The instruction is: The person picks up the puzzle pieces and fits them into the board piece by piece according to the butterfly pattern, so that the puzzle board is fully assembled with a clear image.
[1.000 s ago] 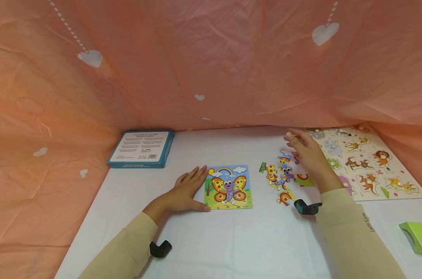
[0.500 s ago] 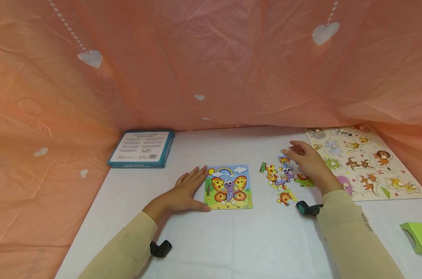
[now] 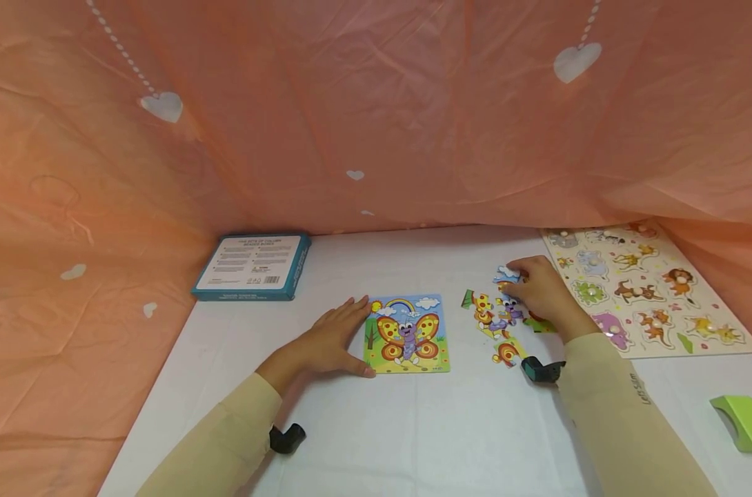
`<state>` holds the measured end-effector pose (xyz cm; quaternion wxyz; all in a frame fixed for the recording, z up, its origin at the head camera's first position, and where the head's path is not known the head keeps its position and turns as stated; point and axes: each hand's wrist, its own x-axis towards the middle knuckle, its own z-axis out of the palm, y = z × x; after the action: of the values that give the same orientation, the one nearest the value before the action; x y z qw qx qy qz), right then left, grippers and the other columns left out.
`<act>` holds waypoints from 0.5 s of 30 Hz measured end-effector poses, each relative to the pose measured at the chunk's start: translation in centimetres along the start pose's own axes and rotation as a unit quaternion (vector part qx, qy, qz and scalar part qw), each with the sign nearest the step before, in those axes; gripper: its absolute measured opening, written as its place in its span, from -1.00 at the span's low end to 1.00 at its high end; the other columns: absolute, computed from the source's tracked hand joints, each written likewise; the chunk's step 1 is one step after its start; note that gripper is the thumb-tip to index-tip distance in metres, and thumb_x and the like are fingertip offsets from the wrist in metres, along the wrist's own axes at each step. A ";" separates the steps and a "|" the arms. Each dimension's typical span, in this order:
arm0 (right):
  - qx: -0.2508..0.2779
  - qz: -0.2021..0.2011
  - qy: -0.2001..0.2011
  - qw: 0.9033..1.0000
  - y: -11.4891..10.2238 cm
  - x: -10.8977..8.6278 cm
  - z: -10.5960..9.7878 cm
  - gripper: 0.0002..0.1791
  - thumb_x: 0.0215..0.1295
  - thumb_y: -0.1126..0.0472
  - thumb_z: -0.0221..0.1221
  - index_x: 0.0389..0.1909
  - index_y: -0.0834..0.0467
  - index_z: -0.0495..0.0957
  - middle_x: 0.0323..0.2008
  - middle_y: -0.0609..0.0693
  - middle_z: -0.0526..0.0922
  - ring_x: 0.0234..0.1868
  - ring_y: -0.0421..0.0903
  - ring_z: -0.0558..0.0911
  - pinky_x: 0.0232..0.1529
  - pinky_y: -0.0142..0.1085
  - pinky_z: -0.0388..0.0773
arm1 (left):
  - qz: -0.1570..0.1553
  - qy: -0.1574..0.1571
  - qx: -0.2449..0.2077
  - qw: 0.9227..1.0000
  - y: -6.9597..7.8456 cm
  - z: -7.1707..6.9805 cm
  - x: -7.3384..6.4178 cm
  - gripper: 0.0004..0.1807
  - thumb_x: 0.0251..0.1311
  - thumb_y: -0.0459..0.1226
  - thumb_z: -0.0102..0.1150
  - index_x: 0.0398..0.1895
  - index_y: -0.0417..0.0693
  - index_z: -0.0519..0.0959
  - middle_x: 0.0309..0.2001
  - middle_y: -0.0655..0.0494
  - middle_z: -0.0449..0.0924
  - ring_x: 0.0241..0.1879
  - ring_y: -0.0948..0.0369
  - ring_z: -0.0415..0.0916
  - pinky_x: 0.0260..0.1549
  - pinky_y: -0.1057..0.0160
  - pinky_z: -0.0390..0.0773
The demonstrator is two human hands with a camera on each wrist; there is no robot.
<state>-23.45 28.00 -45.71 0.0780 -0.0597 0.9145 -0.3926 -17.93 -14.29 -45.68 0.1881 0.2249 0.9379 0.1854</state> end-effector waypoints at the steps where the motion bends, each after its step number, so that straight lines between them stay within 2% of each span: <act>1: 0.001 0.002 0.001 1.000 -0.1 0.0 0.0 -0.42 0.61 0.24 0.27 0.44 0.50 0.37 0.39 0.56 0.22 0.35 0.51 0.31 0.40 0.44 0.23 | -0.002 0.000 0.001 1.000 0.1 0.0 0.0 0.38 0.01 0.27 0.65 0.80 0.04 0.08 0.78 0.12 -0.13 0.74 0.08 -0.32 0.64 -0.08 -0.22; 7: 0.005 0.001 0.021 1.000 -0.4 -0.2 0.3 -0.44 0.59 0.26 0.29 0.44 0.43 0.38 0.20 0.44 0.42 0.16 0.36 0.41 0.24 0.30 0.38 | -0.016 -0.003 0.014 1.000 0.6 -0.2 0.0 0.37 0.00 0.25 0.67 0.80 0.04 0.10 0.78 0.11 -0.10 0.74 0.07 -0.29 0.64 -0.09 -0.16; 10: 0.004 0.001 0.041 0.999 -0.4 -0.4 0.2 -0.47 0.59 0.26 0.30 0.43 0.38 0.44 0.12 0.38 0.50 0.08 0.31 0.47 0.11 0.17 0.45 | -0.022 -0.006 0.018 1.000 0.9 -0.4 0.1 0.38 0.00 0.25 0.68 0.80 0.03 0.09 0.78 0.11 -0.10 0.74 0.07 -0.29 0.63 -0.11 -0.14; 15: 0.014 0.001 0.073 0.997 -0.3 -0.5 0.2 -0.57 0.61 0.26 0.28 0.37 0.32 0.54 0.09 0.37 0.62 0.05 0.25 0.57 -0.12 -0.11 0.56 | -0.031 -0.012 0.019 0.999 1.2 -0.6 0.0 0.38 0.01 0.24 0.68 0.80 0.02 0.08 0.78 0.10 -0.11 0.74 0.06 -0.29 0.63 -0.10 -0.14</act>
<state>-22.91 27.78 -45.56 0.0125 -0.0294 0.9120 -0.4089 -17.75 -13.44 -44.58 0.2005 0.2016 0.9454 0.1595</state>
